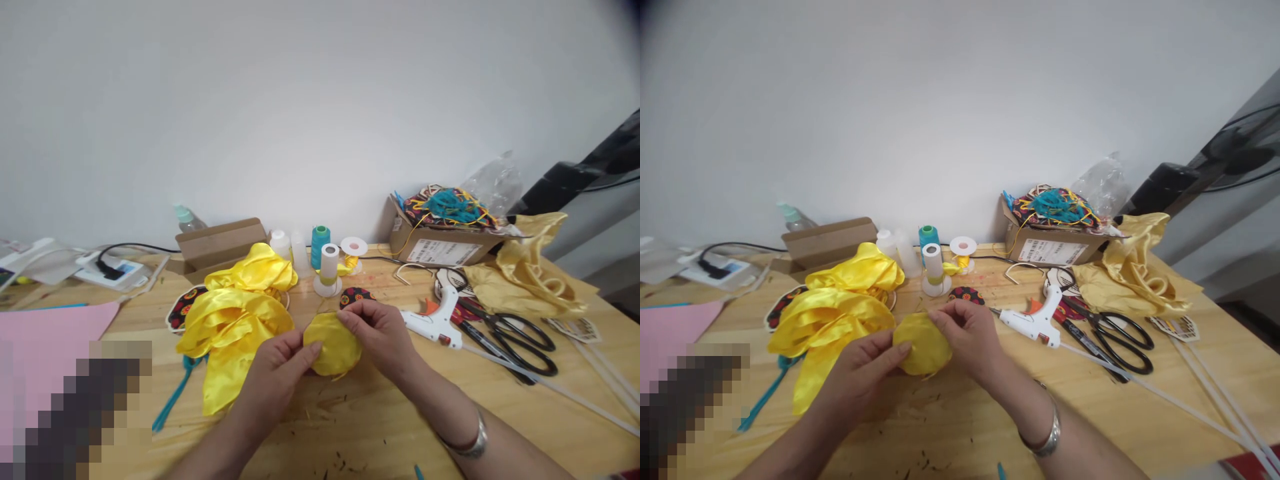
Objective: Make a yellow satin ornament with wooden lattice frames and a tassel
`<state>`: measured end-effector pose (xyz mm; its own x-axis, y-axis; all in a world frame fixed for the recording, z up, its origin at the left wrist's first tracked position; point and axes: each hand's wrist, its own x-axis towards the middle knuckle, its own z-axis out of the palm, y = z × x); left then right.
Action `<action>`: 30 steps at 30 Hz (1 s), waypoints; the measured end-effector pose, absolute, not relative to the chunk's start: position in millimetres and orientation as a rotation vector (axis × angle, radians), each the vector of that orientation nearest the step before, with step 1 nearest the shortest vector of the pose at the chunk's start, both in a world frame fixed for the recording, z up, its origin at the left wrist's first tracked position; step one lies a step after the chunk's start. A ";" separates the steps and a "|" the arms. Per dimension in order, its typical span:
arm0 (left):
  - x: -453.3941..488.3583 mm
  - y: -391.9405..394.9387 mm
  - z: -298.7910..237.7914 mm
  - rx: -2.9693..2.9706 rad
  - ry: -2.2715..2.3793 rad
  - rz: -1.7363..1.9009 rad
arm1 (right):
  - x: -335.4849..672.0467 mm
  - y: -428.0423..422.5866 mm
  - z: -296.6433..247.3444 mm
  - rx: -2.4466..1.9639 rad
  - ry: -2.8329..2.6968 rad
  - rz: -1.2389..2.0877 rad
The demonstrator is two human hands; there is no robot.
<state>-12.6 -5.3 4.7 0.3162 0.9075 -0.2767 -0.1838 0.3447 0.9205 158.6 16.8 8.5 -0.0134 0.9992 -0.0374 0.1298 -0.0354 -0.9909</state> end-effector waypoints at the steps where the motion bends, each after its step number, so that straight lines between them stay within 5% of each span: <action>1: -13.0 -5.3 5.9 0.928 0.983 0.901 | 161.4 18.1 8.7 -1.323 -1.323 1.109; 9: -18.9 -1.5 11.9 0.635 1.002 1.304 | 182.1 28.9 7.4 -1.551 -2.098 -0.027; 30: -21.0 7.2 24.3 0.370 0.929 1.416 | 168.3 19.2 6.9 -1.681 -2.482 -0.135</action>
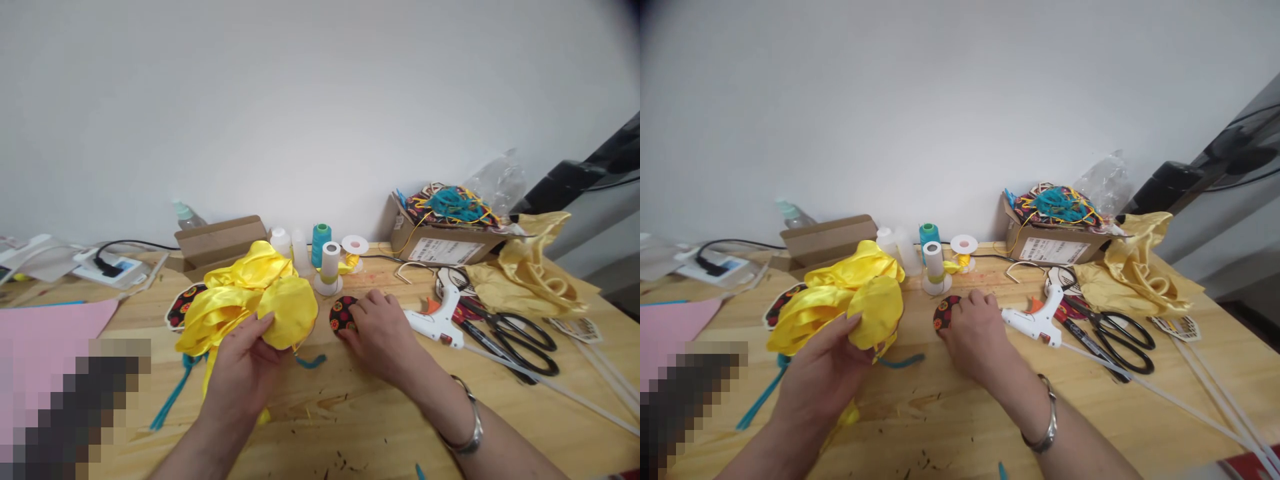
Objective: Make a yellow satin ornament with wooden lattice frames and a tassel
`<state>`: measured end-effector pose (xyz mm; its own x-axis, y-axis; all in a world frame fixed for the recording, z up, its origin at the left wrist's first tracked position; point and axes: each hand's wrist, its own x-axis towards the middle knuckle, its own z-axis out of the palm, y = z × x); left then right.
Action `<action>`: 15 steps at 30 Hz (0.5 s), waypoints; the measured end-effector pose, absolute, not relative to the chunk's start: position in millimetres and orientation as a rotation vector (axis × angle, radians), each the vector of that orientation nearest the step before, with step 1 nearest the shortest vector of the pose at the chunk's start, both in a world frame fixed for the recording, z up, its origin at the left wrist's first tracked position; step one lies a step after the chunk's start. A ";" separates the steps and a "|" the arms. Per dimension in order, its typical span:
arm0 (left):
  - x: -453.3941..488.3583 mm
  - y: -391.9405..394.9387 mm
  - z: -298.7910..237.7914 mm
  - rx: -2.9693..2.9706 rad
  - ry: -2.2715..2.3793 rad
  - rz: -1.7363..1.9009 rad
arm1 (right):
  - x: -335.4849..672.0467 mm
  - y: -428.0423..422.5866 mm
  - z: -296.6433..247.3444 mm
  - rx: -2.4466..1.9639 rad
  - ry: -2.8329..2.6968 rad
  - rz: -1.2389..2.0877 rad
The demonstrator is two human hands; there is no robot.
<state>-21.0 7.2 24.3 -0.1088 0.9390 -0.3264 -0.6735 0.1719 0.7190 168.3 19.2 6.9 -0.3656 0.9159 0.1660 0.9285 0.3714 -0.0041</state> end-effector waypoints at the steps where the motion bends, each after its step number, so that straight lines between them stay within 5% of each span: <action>1: -21.6 7.9 25.2 0.335 0.933 1.426 | 167.4 17.6 6.4 -1.649 -2.517 -0.156; 8: -25.3 8.0 28.7 0.242 0.902 1.399 | 162.7 15.6 2.4 -1.570 -2.634 -0.178; 15: -20.8 7.3 18.7 0.382 0.914 1.329 | 188.9 27.8 17.6 -1.570 -1.872 0.483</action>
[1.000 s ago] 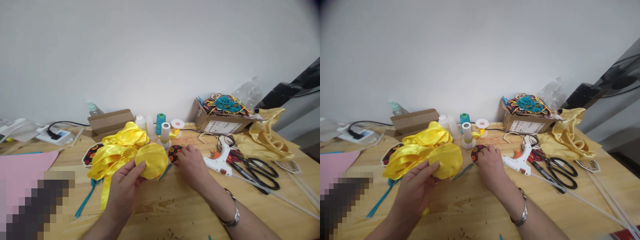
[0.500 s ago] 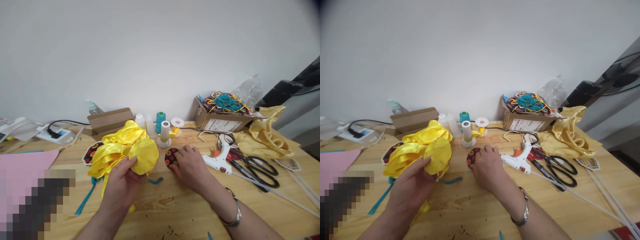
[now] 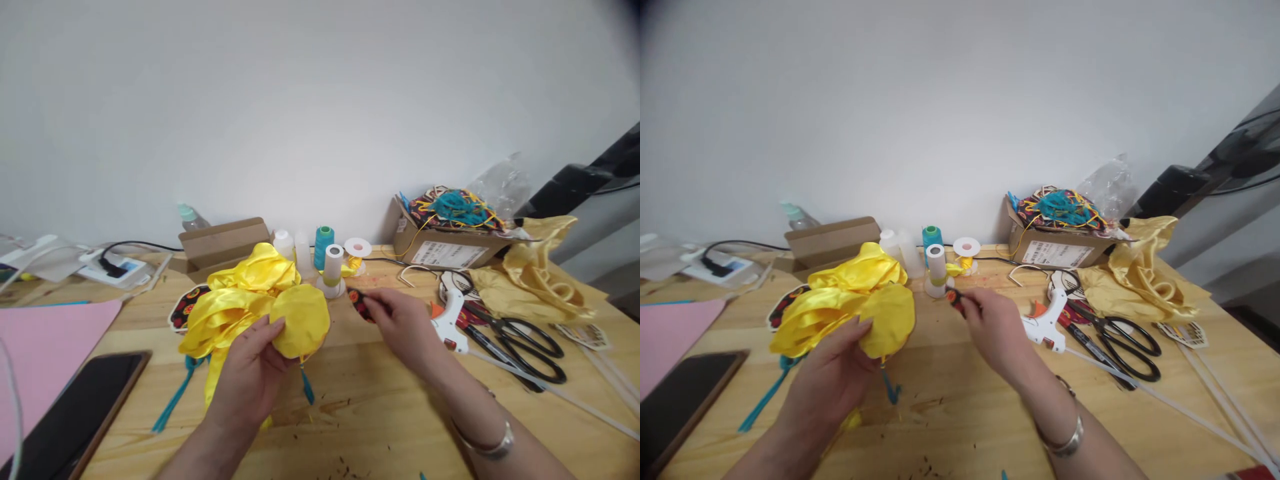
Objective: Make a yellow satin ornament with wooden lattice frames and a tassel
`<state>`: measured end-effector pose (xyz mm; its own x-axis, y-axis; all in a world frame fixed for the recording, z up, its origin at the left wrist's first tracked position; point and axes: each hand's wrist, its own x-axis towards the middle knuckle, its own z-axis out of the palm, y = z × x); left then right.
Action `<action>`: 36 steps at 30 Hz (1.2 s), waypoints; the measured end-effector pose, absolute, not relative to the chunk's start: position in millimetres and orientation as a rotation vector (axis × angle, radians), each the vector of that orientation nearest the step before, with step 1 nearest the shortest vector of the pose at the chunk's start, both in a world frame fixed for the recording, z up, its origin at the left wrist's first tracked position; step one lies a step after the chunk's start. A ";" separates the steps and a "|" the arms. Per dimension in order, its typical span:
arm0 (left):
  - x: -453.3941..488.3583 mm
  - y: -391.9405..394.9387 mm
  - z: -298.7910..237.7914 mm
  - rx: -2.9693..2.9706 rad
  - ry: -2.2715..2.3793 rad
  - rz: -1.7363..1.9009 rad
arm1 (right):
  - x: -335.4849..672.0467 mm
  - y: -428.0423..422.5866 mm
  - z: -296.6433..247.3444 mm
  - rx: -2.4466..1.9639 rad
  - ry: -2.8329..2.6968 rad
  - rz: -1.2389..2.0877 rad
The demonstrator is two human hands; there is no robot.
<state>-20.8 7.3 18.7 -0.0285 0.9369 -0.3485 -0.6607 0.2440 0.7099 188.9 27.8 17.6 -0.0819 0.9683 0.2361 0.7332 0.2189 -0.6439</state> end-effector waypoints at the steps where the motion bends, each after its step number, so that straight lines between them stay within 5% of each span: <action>1: -20.1 6.3 17.1 0.439 0.918 1.285 | 195.7 32.5 18.5 -1.588 -1.740 0.531; 9: -13.8 -6.0 10.9 0.704 0.962 1.078 | 198.3 35.3 18.5 -1.571 -1.688 -0.113; 31: -15.9 2.0 15.0 0.530 0.897 1.232 | 179.2 24.4 15.9 -1.229 -1.225 1.329; 36: -15.9 2.6 15.6 0.508 0.894 1.276 | 180.1 29.7 4.7 -1.041 -1.389 1.102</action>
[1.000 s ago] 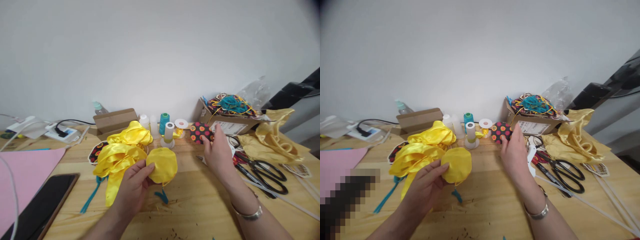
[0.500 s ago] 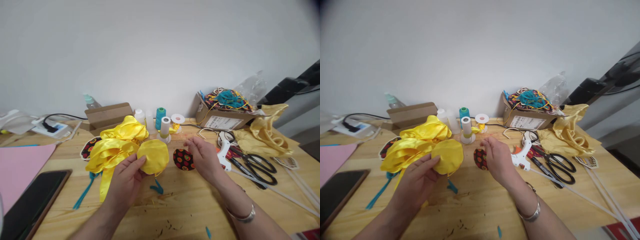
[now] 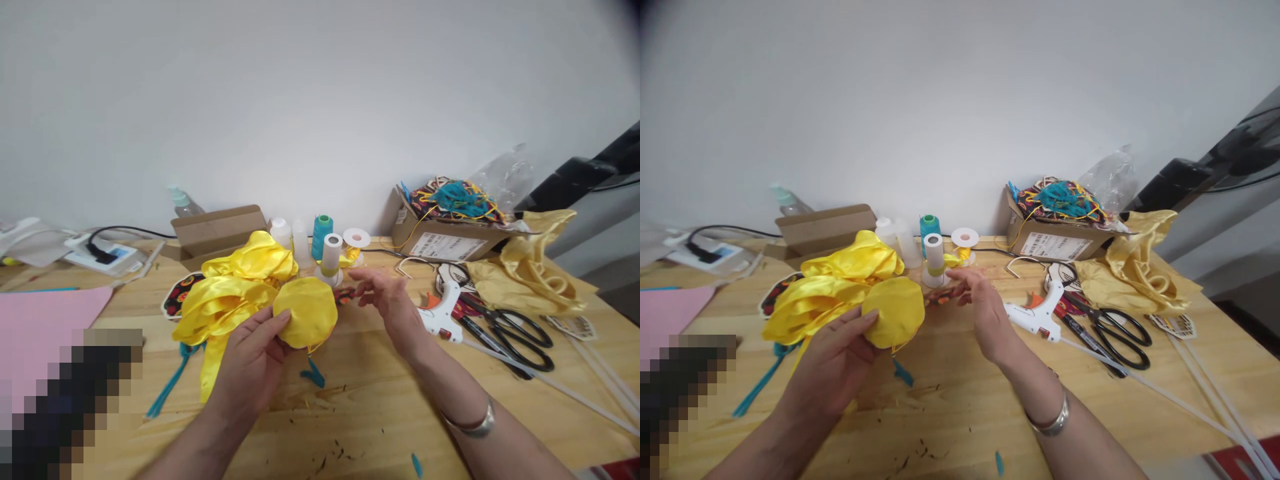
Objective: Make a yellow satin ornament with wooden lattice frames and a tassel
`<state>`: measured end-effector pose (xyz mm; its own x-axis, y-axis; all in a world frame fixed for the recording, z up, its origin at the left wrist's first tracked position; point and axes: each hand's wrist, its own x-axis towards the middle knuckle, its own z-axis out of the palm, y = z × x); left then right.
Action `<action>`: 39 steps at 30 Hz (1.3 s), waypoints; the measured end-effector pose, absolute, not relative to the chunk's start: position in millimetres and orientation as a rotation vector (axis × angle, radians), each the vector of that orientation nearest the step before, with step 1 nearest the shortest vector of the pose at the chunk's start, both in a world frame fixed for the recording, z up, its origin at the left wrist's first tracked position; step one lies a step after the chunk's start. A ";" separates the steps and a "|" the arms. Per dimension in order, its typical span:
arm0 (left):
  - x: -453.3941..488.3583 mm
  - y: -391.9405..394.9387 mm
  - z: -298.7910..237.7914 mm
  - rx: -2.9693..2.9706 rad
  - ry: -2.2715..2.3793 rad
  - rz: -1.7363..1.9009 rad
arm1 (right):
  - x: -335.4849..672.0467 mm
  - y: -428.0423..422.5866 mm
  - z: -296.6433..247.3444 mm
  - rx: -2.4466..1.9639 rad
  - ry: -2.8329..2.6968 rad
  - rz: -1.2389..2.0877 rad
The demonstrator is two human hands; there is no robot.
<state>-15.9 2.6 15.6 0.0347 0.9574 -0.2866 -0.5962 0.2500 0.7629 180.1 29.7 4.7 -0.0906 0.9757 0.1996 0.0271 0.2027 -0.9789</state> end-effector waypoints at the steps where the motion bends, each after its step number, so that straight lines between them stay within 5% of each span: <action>1: -16.3 2.9 15.7 0.502 0.892 1.289 | 180.8 30.4 2.5 -1.067 -1.443 1.002; 18: -20.1 6.4 18.8 0.372 0.961 1.358 | 168.5 21.0 -5.7 -1.357 -2.571 0.216; 23: -21.9 9.2 17.0 0.379 0.957 1.376 | 177.8 9.6 22.8 -1.187 -2.444 0.192; 29: -20.6 9.4 13.2 0.401 0.963 1.370 | 212.3 25.8 56.8 -1.273 -1.999 -0.413; 34: -16.8 3.6 13.8 0.470 0.948 1.278 | 228.7 47.9 50.6 -1.775 -2.199 -0.198; 39: -12.8 -5.0 13.5 0.587 0.895 1.190 | 191.9 32.9 54.8 -1.602 -1.923 0.335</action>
